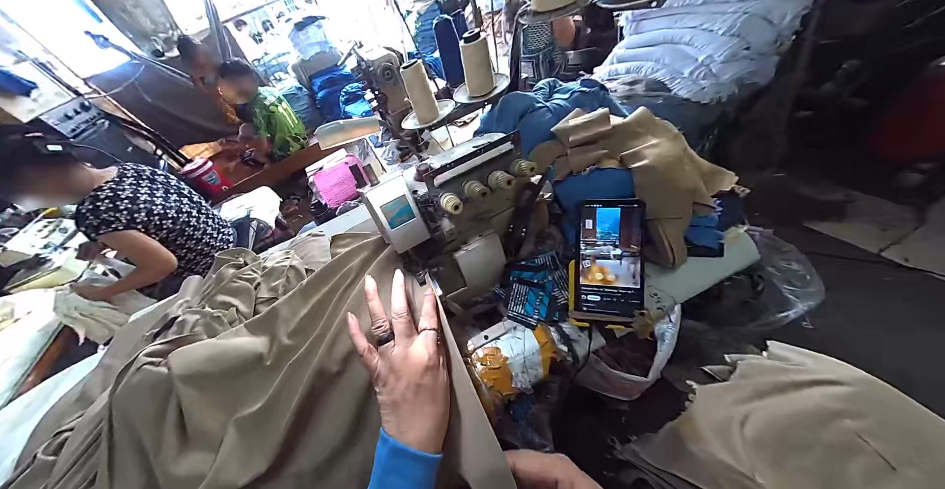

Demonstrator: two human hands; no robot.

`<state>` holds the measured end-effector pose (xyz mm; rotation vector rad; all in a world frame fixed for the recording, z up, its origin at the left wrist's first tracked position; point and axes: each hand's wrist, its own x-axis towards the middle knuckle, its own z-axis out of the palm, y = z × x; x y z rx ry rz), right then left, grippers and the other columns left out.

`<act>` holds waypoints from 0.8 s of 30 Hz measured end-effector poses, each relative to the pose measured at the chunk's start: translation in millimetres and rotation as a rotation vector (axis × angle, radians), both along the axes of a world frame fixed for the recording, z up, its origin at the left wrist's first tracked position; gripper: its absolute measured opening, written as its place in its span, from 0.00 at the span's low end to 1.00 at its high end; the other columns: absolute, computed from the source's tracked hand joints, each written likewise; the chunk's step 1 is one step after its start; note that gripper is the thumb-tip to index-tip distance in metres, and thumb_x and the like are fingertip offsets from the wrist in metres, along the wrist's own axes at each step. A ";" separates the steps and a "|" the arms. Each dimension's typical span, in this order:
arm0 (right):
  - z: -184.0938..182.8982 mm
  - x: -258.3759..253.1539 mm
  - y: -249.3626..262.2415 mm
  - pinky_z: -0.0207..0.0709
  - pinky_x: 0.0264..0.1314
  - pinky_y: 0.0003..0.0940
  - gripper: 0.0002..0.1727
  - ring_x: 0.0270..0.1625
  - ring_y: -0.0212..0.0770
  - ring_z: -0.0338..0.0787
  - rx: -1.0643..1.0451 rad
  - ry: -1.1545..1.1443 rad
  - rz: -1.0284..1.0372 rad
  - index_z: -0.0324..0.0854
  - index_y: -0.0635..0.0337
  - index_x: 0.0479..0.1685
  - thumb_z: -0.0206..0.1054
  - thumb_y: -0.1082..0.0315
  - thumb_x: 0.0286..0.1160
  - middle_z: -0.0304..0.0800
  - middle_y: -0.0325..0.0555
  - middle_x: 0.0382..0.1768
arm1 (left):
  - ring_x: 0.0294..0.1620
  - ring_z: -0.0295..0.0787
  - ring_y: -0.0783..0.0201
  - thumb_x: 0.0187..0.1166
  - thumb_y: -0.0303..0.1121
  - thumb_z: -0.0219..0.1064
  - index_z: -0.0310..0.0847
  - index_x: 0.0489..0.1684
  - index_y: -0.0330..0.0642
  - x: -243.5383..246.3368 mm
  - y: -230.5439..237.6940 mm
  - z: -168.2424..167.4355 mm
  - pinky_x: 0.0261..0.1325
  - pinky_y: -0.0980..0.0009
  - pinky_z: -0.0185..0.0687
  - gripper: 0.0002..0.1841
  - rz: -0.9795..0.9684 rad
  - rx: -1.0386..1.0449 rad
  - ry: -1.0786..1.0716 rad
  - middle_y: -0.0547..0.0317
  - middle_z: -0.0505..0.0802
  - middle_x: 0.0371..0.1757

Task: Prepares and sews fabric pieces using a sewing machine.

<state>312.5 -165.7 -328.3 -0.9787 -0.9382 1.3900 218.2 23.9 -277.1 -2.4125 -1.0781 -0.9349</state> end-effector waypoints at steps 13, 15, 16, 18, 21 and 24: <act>9.8 27.9 59.1 0.80 0.37 0.22 0.14 0.34 0.23 0.84 0.033 -0.133 -0.103 0.83 0.67 0.60 0.62 0.74 0.80 0.90 0.41 0.44 | 0.72 0.79 0.24 0.84 0.33 0.59 0.94 0.57 0.45 8.1 13.0 -14.6 0.76 0.28 0.62 0.16 -0.115 -0.082 -0.222 0.31 0.91 0.61; 7.4 28.4 57.4 0.79 0.36 0.22 0.12 0.32 0.23 0.83 0.007 -0.137 -0.111 0.83 0.68 0.57 0.62 0.73 0.82 0.89 0.40 0.41 | 0.70 0.81 0.26 0.84 0.35 0.58 0.93 0.58 0.44 6.6 14.5 -18.0 0.76 0.31 0.64 0.17 -0.128 -0.095 -0.223 0.31 0.90 0.61; 6.8 28.6 56.9 0.79 0.36 0.22 0.11 0.32 0.24 0.83 -0.005 -0.137 -0.123 0.83 0.68 0.56 0.62 0.72 0.82 0.88 0.40 0.40 | 0.70 0.81 0.27 0.84 0.35 0.58 0.93 0.59 0.43 5.6 14.7 -18.5 0.76 0.31 0.64 0.18 -0.131 -0.100 -0.214 0.31 0.90 0.62; 5.1 28.1 57.0 0.81 0.39 0.23 0.10 0.34 0.25 0.84 -0.001 -0.142 -0.173 0.84 0.69 0.53 0.63 0.73 0.81 0.89 0.42 0.42 | 0.70 0.82 0.27 0.84 0.35 0.58 0.92 0.60 0.43 3.9 15.5 -18.4 0.77 0.31 0.63 0.18 -0.134 -0.111 -0.199 0.31 0.90 0.63; 4.0 27.7 56.5 0.84 0.42 0.24 0.10 0.36 0.26 0.87 0.019 -0.164 -0.212 0.85 0.71 0.52 0.64 0.74 0.80 0.89 0.45 0.45 | 0.75 0.77 0.24 0.85 0.46 0.55 0.90 0.64 0.42 -5.5 12.3 -16.4 0.79 0.27 0.56 0.24 -0.198 -0.173 -0.178 0.27 0.87 0.68; 15.0 31.9 51.6 0.81 0.33 0.23 0.10 0.28 0.25 0.84 0.007 -0.180 -0.189 0.84 0.69 0.53 0.65 0.73 0.81 0.90 0.41 0.37 | 0.84 0.60 0.19 0.81 0.71 0.47 0.82 0.74 0.40 -24.2 -16.9 -8.9 0.82 0.23 0.40 0.43 -0.372 -0.341 -0.075 0.21 0.77 0.76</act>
